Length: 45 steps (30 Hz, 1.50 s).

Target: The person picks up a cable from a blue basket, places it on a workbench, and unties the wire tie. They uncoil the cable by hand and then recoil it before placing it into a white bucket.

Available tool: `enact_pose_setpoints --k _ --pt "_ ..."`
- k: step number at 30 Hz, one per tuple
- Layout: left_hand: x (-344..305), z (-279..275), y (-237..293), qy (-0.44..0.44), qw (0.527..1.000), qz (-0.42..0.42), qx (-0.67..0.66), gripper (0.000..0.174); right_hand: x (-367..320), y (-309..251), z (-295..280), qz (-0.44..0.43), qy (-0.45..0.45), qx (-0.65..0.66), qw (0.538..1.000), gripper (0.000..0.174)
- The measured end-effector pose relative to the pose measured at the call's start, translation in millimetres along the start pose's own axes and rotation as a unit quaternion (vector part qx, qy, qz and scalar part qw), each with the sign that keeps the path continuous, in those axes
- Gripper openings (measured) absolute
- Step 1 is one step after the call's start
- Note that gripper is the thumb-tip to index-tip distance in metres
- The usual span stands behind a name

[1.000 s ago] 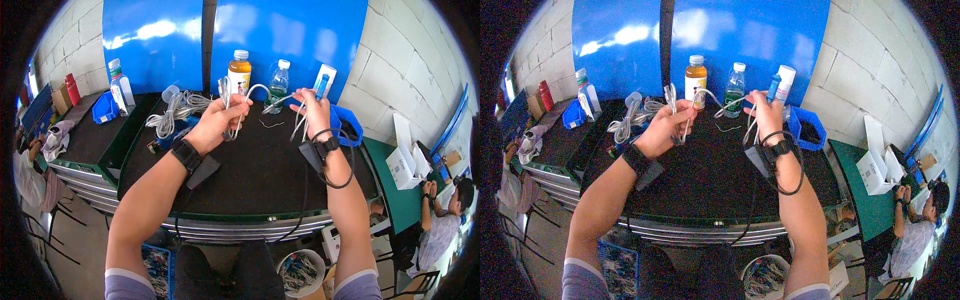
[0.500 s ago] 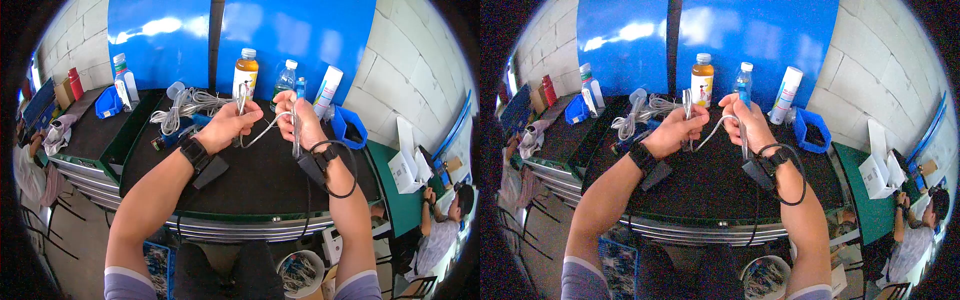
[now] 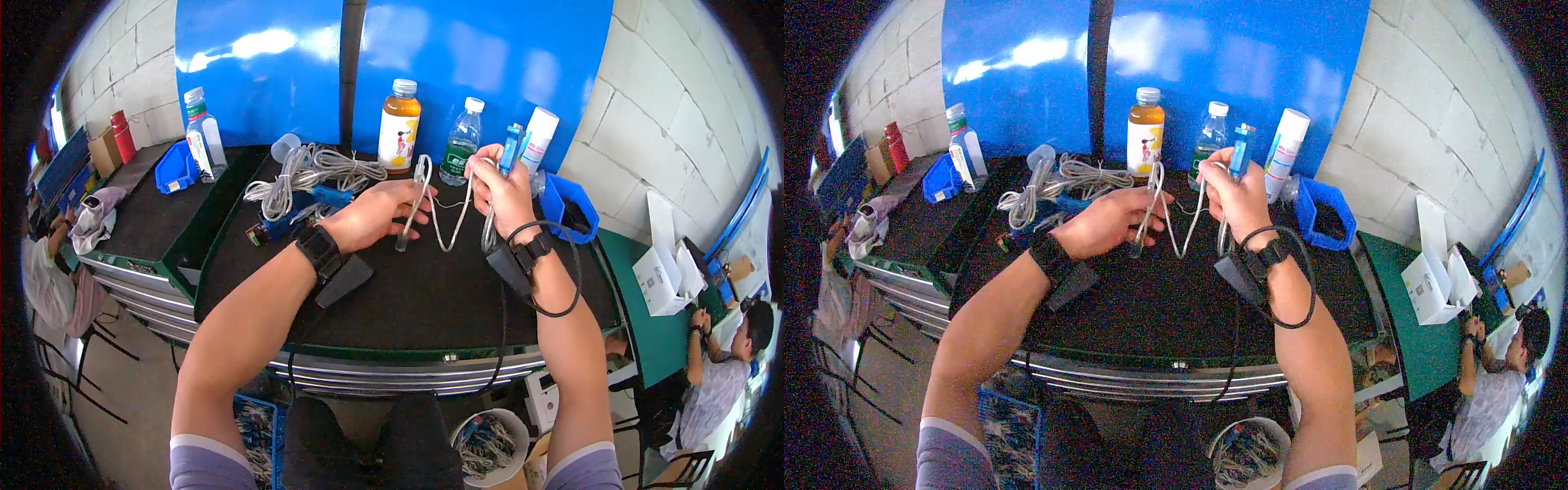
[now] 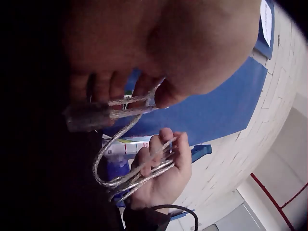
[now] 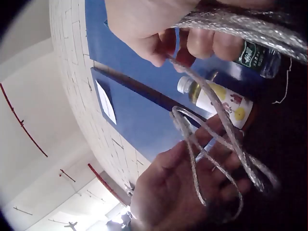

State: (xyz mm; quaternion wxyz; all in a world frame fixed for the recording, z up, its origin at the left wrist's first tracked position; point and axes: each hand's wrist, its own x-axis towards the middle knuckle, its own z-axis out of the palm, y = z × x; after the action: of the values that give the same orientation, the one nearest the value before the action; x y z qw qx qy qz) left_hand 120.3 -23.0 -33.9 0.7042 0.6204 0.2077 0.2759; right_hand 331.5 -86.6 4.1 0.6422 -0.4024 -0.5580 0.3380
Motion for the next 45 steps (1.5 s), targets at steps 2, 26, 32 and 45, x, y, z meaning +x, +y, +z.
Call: enact_pose_setpoints --k 2,26,32,45 --pt "-1.6 -0.6 0.8 0.001 0.998 0.035 0.058 0.044 0.4 0.9 -0.2 -0.013 0.011 0.005 1.0 0.016" --pt "-7.9 -0.6 17.7 0.147 0.985 0.088 0.011 0.059 1.9 0.5 -4.7 -0.04 0.063 0.015 0.997 0.017" --pt "-11.4 7.5 21.6 0.168 0.972 0.131 0.104 0.042 2.0 -0.3 -3.6 -0.044 0.092 0.026 0.994 0.018" --pt "-9.2 1.2 17.9 0.166 0.974 0.136 0.078 0.025 1.5 -3.2 -3.0 -0.061 0.095 0.027 0.993 0.017"
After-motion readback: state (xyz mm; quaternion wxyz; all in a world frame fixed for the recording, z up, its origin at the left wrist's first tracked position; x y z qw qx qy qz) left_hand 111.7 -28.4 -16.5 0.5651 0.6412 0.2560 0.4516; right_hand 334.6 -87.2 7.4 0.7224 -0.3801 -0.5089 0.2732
